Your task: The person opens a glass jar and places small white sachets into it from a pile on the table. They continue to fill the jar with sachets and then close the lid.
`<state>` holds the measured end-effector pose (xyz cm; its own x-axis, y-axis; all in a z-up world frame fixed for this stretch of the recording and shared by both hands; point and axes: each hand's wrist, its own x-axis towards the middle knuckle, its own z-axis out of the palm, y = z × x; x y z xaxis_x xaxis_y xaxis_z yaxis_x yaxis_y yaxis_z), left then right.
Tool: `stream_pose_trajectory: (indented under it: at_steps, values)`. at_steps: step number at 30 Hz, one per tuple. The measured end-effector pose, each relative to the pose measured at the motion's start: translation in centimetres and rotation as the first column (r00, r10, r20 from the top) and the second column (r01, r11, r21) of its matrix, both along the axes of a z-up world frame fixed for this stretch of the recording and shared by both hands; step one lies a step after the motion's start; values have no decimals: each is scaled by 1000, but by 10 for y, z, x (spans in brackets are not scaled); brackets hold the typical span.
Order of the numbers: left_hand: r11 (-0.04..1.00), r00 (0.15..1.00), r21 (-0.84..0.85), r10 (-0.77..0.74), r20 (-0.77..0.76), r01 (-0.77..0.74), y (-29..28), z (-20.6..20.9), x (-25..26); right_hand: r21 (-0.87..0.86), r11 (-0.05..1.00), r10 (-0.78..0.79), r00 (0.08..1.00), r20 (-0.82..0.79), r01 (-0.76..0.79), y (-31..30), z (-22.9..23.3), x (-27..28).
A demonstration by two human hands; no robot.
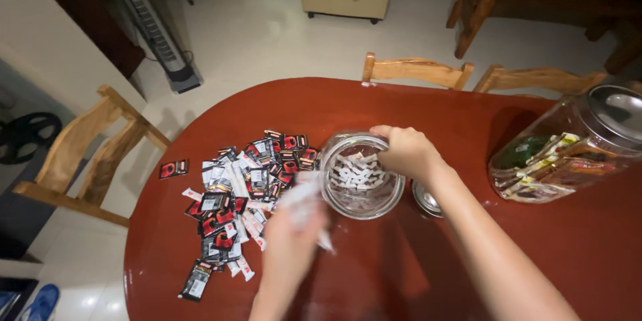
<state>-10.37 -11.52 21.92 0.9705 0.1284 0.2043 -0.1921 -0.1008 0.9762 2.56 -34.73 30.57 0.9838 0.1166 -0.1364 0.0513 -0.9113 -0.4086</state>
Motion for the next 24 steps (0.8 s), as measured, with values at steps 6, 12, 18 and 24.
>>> stream_pose_trajectory:
  at_steps: [6, 12, 18, 24]
  values:
    - [541, 934, 763, -170, -313, 354, -69, 31, 53, 15, 1000, -9, 1000, 27, 8, 0, -8, 3]
    - [505, 928, 793, -43, -370, 340, -107, -32, 155, 22, 1000, -20, 999, 44, 19, 9, -9, -1]
    - [341, 871, 821, 9, -490, 458, -127, -88, 225, 11, 1000, -13, 1000, 22, 13, 5, -17, -6]
    - [291, 891, 856, 26, -453, 427, -134, -109, 258, -58, 996, -62, 997, 54, 65, 14, -29, -10]
